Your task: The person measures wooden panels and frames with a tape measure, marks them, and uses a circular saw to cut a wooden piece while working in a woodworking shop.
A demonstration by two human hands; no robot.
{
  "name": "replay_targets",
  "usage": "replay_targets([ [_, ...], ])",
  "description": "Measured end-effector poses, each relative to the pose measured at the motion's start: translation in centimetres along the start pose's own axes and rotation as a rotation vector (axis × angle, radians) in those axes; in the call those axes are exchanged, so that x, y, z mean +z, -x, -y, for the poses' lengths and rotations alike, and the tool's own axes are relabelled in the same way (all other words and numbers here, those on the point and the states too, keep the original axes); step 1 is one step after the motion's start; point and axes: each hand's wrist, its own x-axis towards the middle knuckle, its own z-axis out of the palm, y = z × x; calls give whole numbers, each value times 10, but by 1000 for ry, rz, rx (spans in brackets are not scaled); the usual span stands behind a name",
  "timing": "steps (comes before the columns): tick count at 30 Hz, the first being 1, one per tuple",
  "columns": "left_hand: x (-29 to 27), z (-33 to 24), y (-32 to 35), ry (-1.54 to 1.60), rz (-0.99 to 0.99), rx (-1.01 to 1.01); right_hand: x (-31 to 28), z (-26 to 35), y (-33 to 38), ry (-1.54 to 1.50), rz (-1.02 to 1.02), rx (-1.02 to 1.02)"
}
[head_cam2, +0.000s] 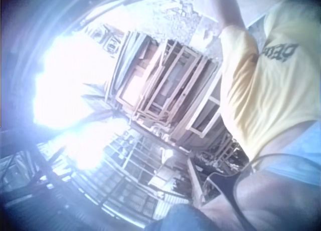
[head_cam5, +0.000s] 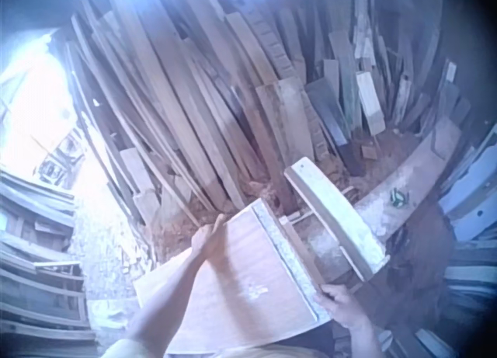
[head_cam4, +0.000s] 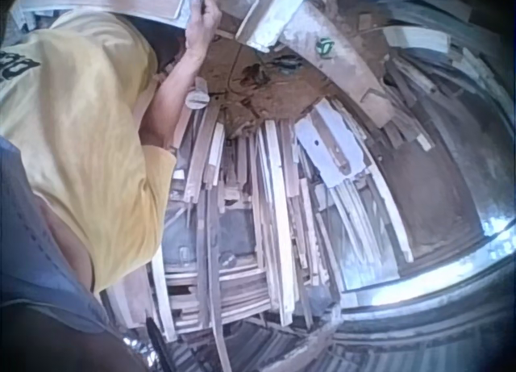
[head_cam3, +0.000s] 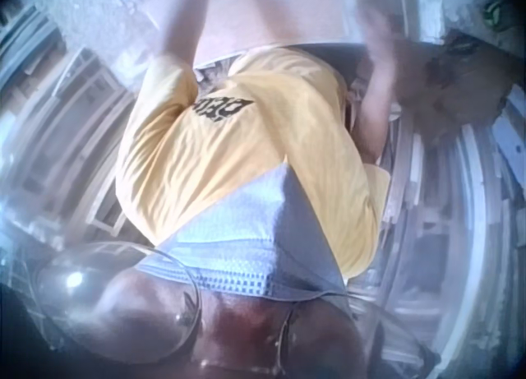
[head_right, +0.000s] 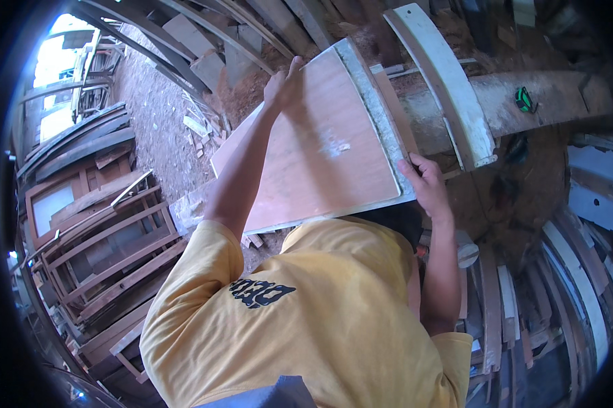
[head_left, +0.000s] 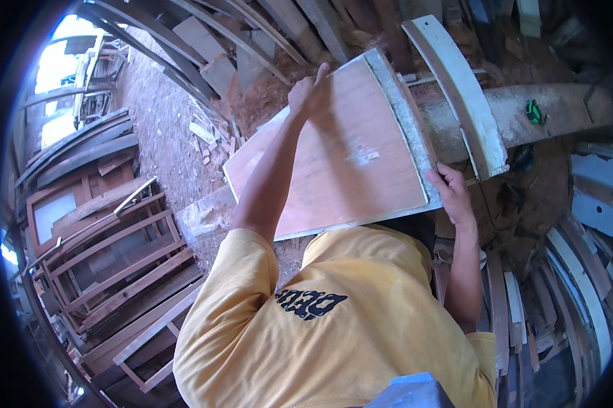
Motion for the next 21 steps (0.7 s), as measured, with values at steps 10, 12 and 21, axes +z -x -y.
replay_targets([
  [10,23,-4,-3,-33,-31,-81,-14,-36,-1,-150,-300,-12],
  [12,27,-5,-3,-51,-19,-75,-34,-58,-19,148,-234,4],
  [21,40,3,-12,-89,-12,-68,12,-147,-44,1443,-524,-140],
])
